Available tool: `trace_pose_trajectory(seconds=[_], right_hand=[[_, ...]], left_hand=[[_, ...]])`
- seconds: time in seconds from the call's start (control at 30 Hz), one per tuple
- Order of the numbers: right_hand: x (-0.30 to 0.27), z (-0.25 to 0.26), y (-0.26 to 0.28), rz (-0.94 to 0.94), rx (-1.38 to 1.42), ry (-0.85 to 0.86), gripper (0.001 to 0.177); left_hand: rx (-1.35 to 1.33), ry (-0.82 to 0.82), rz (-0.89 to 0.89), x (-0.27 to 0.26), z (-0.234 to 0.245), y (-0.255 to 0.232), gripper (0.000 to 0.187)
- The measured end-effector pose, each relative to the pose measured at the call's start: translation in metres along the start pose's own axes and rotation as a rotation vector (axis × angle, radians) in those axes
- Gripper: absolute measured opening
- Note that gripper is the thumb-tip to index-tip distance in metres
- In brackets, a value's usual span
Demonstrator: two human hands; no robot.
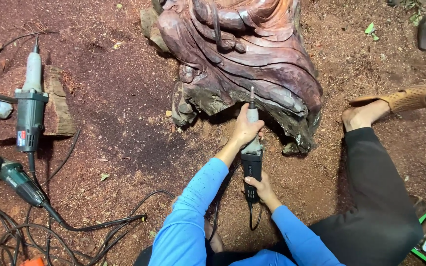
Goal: Carving and shaping a wooden statue using a power carving tool in a workshop environment.
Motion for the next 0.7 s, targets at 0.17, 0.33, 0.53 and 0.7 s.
trace_pose_trajectory(seconds=[0.17, 0.33, 0.53, 0.7], right_hand=[[0.003, -0.008, 0.004, -0.031, 0.004, 0.041, 0.031], [0.013, -0.008, 0.007, -0.025, -0.026, 0.077, 0.031], [0.027, 0.001, 0.007, -0.061, -0.032, 0.150, 0.026], [0.022, -0.006, 0.023, -0.020, -0.123, 0.110, 0.030]], left_hand=[[0.016, -0.025, 0.023, 0.007, 0.005, 0.004, 0.080], [0.000, -0.054, 0.031, -0.001, 0.016, -0.011, 0.061], [-0.069, -0.097, 0.043, 0.009, 0.024, -0.001, 0.032], [-0.111, -0.108, 0.053, 0.017, 0.021, 0.002, 0.028]])
Point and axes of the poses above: each hand's wrist, its own x-axis towards the middle knuckle, its own z-axis out of the back of the hand, y = z × x, the point moved 5 cm from there along x, towards the middle knuckle, and after that the axes turned 14 degrees about x, right-handed, at the moved point
